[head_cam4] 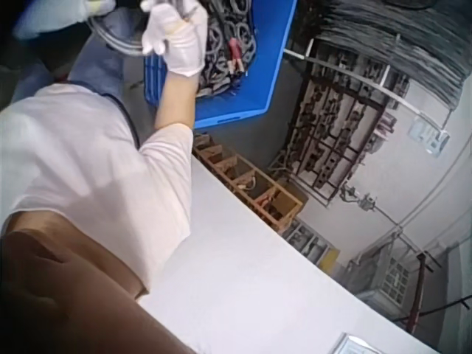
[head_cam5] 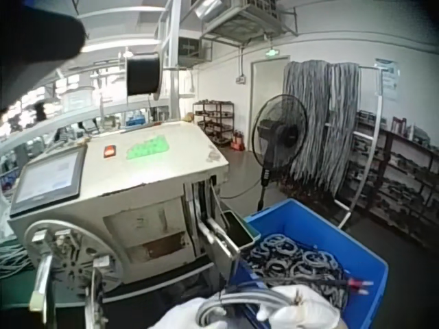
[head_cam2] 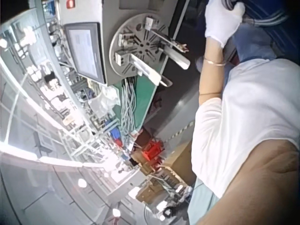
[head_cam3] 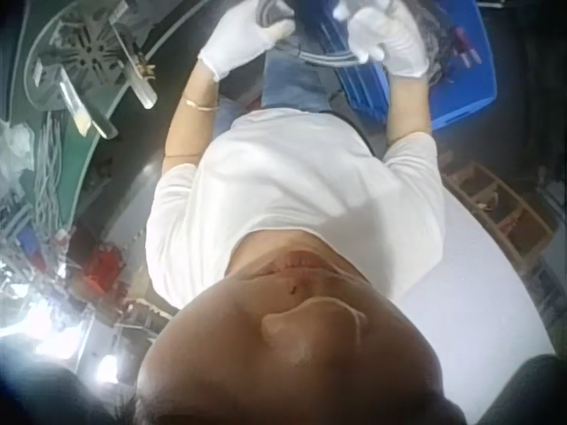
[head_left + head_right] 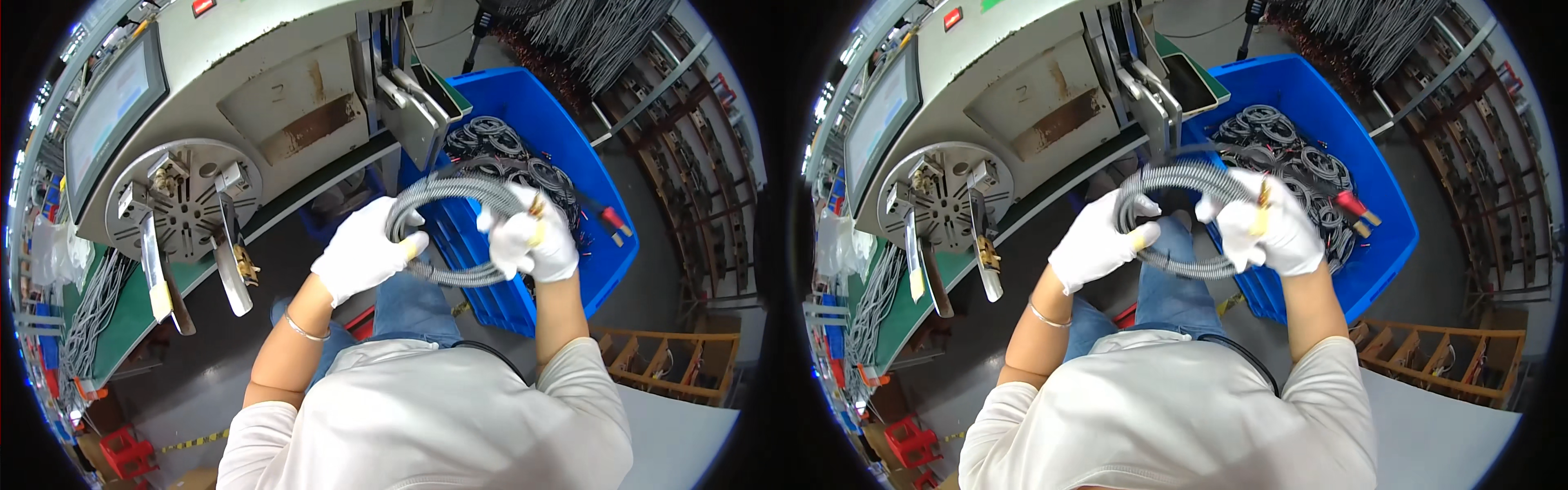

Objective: Use an industrial coiling machine to wind cables and secure them with tape.

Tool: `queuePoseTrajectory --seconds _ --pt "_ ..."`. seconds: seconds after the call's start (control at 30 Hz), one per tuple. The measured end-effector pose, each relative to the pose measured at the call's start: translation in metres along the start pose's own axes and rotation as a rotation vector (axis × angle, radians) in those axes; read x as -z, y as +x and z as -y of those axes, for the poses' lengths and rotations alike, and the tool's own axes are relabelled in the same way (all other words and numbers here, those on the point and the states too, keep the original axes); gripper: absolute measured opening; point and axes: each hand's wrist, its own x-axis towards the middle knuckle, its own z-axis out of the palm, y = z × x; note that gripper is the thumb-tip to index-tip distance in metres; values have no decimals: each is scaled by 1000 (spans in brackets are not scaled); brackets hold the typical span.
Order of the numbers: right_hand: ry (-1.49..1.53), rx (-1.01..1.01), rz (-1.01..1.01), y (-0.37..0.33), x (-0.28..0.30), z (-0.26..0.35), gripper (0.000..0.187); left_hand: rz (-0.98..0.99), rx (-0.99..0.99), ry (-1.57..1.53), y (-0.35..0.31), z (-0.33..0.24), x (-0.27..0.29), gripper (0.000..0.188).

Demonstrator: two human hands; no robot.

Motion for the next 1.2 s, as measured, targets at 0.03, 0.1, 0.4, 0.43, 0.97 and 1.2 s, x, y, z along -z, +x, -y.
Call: queuePoseTrajectory --seconds 0.03,0.1,0.4,0.43,0.97,1.2 --pt "-112 -150 -120 -5 0 -12 33 9 16 -5 -3 2 -4 13" --pt "-176 -210 -134 -7 -2 -32 30 148 333 -398 -10 3 -13 16" --pt "-335 -507 103 -8 7 -42 19 352 536 -766 -35 6 -7 21" --pt "-279 -538 188 -8 8 -44 19 349 545 -771 -36 7 -6 21" --pt "-1294 -266 492 17 -7 -57 38 421 412 -423 -53 27 -4 27" --pt "-717 -422 341 5 0 -96 22 389 271 -295 -52 21 -7 27"
